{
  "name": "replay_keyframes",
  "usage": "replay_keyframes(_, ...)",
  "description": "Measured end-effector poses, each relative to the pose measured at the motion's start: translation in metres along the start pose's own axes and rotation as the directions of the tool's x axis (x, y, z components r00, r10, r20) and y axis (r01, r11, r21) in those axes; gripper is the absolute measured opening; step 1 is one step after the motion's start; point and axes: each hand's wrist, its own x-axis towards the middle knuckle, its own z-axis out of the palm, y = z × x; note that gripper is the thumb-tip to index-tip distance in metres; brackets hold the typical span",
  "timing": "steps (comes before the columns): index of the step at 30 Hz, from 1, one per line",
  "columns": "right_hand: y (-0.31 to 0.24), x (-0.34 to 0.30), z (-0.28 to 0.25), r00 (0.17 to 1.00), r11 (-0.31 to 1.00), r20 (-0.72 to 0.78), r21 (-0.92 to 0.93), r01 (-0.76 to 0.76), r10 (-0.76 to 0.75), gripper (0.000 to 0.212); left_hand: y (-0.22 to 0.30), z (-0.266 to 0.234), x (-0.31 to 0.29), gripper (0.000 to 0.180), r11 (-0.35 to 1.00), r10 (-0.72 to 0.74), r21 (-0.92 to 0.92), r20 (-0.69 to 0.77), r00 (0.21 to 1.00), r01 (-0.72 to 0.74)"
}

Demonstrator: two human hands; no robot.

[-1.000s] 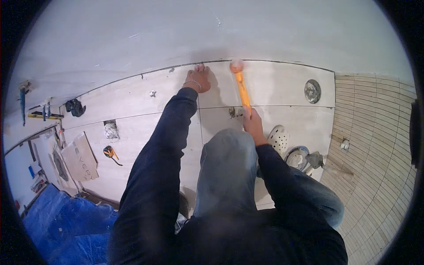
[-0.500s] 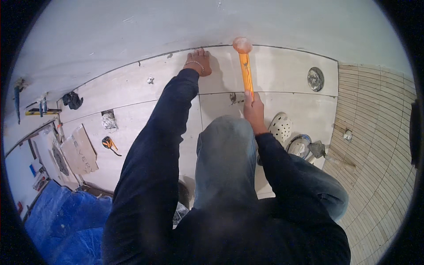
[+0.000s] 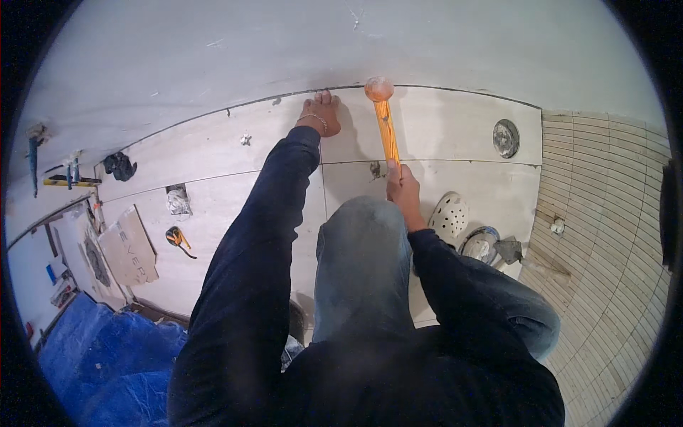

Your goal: The person spreads adhesive on the floor using a trowel, places a floor tile, and taps it into place with a rubber mallet. The person repeats this process for multiple tiles.

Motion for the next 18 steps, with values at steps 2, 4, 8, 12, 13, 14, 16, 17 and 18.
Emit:
replay_keyframes(2, 0.023, 0.012, 0.010, 0.986, 0.985, -0.037, -0.063, 0.161, -0.163, 0.058, 0.003, -0.003, 0.009, 0.069, 0.998, 0.068, -0.013, -0.047, 0.997, -0.069)
replay_keyframes(4, 0.032, 0.031, 0.007, 0.987, 0.983, 0.010, -0.096, 0.158, -0.158, 0.053, 0.005, -0.003, 0.015, 0.063, 0.997, 0.050, -0.069, 0.058, 0.997, -0.046)
replay_keyframes(8, -0.007, 0.002, 0.002, 0.998, 0.996, 0.045, 0.087, -0.038, 0.034, 0.051, -0.024, 0.027, 0.021, 0.078, 0.998, 0.068, 0.015, -0.010, 0.998, -0.068)
replay_keyframes(12, 0.022, 0.013, 0.006, 0.989, 0.991, -0.132, 0.102, 0.084, -0.070, 0.056, -0.015, 0.018, 0.028, 0.083, 0.995, 0.077, 0.063, 0.047, 0.996, -0.080)
replay_keyframes(13, 0.017, 0.015, 0.003, 0.998, 0.996, -0.055, 0.087, 0.028, -0.023, 0.056, -0.015, 0.018, 0.027, 0.083, 0.995, 0.064, 0.068, 0.053, 0.997, -0.068)
replay_keyframes(14, 0.012, 0.019, -0.002, 0.999, 0.997, 0.023, 0.067, -0.026, 0.025, 0.056, -0.015, 0.019, 0.026, 0.084, 0.996, 0.050, 0.071, 0.058, 0.997, -0.054)
replay_keyframes(16, -0.010, 0.013, -0.012, 0.997, 0.999, 0.055, 0.020, -0.047, 0.046, 0.055, -0.010, 0.014, 0.023, 0.084, 0.997, 0.018, 0.071, 0.087, 0.996, -0.024)
replay_keyframes(17, -0.004, 0.011, -0.008, 1.000, 0.999, -0.004, 0.033, -0.001, 0.001, 0.054, -0.008, 0.010, 0.022, 0.085, 0.998, 0.002, 0.066, 0.110, 0.994, -0.009)
replay_keyframes(18, 0.005, 0.009, -0.005, 0.996, 0.998, -0.072, 0.039, 0.048, -0.045, 0.054, 0.000, 0.005, 0.022, 0.085, 0.998, -0.008, 0.060, 0.127, 0.992, 0.000)
